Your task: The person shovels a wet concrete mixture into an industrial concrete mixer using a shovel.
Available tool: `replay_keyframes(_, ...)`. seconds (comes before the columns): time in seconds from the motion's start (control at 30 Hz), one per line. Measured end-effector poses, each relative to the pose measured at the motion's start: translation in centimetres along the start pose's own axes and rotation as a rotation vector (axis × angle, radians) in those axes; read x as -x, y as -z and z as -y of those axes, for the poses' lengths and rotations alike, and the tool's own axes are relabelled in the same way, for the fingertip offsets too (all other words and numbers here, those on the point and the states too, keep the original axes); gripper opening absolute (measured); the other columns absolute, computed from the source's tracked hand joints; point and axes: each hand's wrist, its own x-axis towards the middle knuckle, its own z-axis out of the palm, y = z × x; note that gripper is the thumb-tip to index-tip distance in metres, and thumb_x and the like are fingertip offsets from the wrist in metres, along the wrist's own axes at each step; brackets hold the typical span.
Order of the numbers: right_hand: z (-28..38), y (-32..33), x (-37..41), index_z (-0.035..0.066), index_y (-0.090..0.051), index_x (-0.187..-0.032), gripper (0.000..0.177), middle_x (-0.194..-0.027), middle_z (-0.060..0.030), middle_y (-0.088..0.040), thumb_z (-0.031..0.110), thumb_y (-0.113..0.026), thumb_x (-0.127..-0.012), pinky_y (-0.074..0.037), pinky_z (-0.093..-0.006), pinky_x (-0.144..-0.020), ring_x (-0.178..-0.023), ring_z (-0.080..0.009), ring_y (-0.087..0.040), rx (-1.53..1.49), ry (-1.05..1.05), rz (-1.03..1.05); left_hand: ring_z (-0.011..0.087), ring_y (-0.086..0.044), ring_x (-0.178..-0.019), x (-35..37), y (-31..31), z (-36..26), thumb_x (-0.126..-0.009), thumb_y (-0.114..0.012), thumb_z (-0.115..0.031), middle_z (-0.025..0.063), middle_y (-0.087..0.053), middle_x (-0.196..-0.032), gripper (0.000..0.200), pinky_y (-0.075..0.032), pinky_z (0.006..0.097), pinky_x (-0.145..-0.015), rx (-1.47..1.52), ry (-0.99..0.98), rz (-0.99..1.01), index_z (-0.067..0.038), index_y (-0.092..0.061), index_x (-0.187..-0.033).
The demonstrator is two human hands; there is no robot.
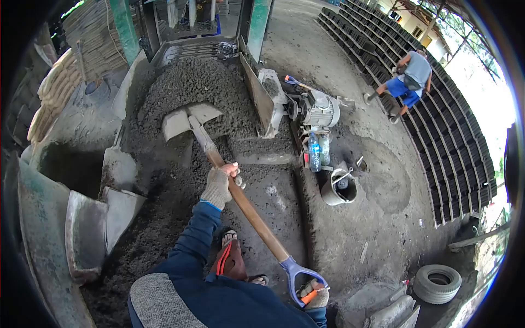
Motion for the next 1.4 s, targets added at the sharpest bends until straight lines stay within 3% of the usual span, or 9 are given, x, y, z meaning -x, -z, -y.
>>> replay_keyframes(0.2,-2.6,-11.2,-4.5,0.009,-0.055,-0.082,0.014,-0.065,-0.0041,-0.052,0.016,-0.067,-0.079,-0.047,-0.0344,-0.055,-0.057,-0.0204,-0.052,-0.131,-0.044,0.014,0.0207,-0.049,-0.052,-7.6,-1.3,-9.3,-0.087,-0.064,-0.015,0.0038,-0.047,-0.062,0.026,-0.046,0.0411,-0.051,-0.015,-0.017,0.100,-0.010,-0.046,-0.068)
replay_keyframes(0.33,-2.8,-20.4,-5.7,0.008,-0.052,-0.096,0.013,-0.080,-0.0068,-0.057,0.019,-0.059,-0.094,-0.052,-0.0358,-0.063,-0.071,-0.0209,-0.058,-0.240,-0.059,0.154,0.0199,-0.050,-0.053,-13.0,-1.8,-15.5,-0.089,-0.064,-0.018,0.0041,-0.049,-0.065,0.026,-0.047,0.0390,-0.053,-0.132,-0.162,0.119,-0.010,-0.048,-0.070)
replay_keyframes(0.43,-1.0,-23.4,-4.7,0.007,-0.055,-0.097,0.016,-0.084,-0.0057,-0.059,0.022,-0.059,-0.095,-0.052,-0.0360,-0.068,-0.076,-0.0194,-0.060,0.070,0.001,0.442,0.0199,-0.052,-0.053,-13.1,-4.0,-19.1,-0.088,-0.064,-0.017,0.0047,-0.051,-0.066,0.022,-0.048,0.0383,-0.052,-0.245,-0.249,-0.066,-0.008,-0.051,-0.074)
replay_keyframes(0.6,5.6,-10.7,-4.8,0.006,-0.060,-0.094,0.020,-0.079,-0.0091,-0.061,0.021,-0.069,-0.082,-0.053,-0.0435,-0.062,-0.069,-0.0274,-0.062,-0.135,0.033,0.450,0.0172,-0.050,-0.052,-4.6,-7.6,-13.2,-0.089,-0.061,-0.013,0.0004,-0.048,-0.063,0.016,-0.046,0.0400,-0.054,0.094,-0.065,0.086,-0.011,-0.049,-0.078)
replay_keyframes(0.7,6.7,-0.2,-3.7,0.003,-0.060,-0.095,0.024,-0.074,-0.0119,-0.062,0.020,-0.066,-0.078,-0.053,-0.0408,-0.057,-0.063,-0.0279,-0.061,0.186,0.206,0.086,0.0173,-0.047,-0.051,1.2,-8.6,-6.0,-0.091,-0.059,-0.013,-0.0010,-0.046,-0.063,0.017,-0.046,0.0424,-0.056,0.164,0.083,0.199,-0.011,-0.048,-0.079)
replay_keyframes(0.9,4.9,9.7,4.6,0.002,-0.059,-0.083,0.027,-0.063,-0.0136,-0.058,0.028,-0.066,-0.078,-0.052,-0.0410,-0.050,-0.053,-0.0280,-0.059,0.105,0.172,-0.015,0.0211,-0.055,-0.057,11.0,-11.2,3.0,-0.088,-0.066,-0.011,0.0023,-0.050,-0.069,0.017,-0.050,0.0445,-0.058,0.095,0.041,0.341,-0.009,-0.049,-0.086)
replay_keyframes(1.0,4.1,14.1,7.7,0.003,-0.060,-0.085,0.037,-0.067,-0.0153,-0.060,0.038,-0.070,-0.080,-0.055,-0.0457,-0.053,-0.056,-0.0308,-0.061,0.036,0.132,0.086,0.0251,-0.059,-0.061,15.6,-10.5,8.1,-0.085,-0.068,-0.005,0.0059,-0.053,-0.073,0.025,-0.053,0.0444,-0.057,-0.138,-0.009,0.199,-0.006,-0.047,-0.098)
replay_keyframes(1.23,2.7,10.3,10.3,0.000,-0.061,-0.089,0.034,-0.077,-0.0192,-0.065,0.032,-0.070,-0.079,-0.057,-0.0496,-0.066,-0.071,-0.0365,-0.066,-0.049,-0.015,0.361,0.0174,-0.059,-0.062,24.1,-9.3,12.4,-0.076,-0.073,-0.008,0.0067,-0.058,-0.076,0.034,-0.054,0.0371,-0.059,-0.293,-0.030,0.139,-0.005,-0.047,-0.098)
replay_keyframes(1.4,2.8,6.7,9.4,0.001,-0.059,-0.090,0.029,-0.077,-0.0181,-0.064,0.026,-0.068,-0.080,-0.057,-0.0461,-0.065,-0.069,-0.0334,-0.066,0.052,0.011,0.325,0.0179,-0.059,-0.062,20.6,-8.2,11.4,-0.075,-0.072,-0.006,0.0056,-0.057,-0.073,0.030,-0.052,0.0343,-0.058,-0.262,0.031,0.162,-0.005,-0.050,-0.095)
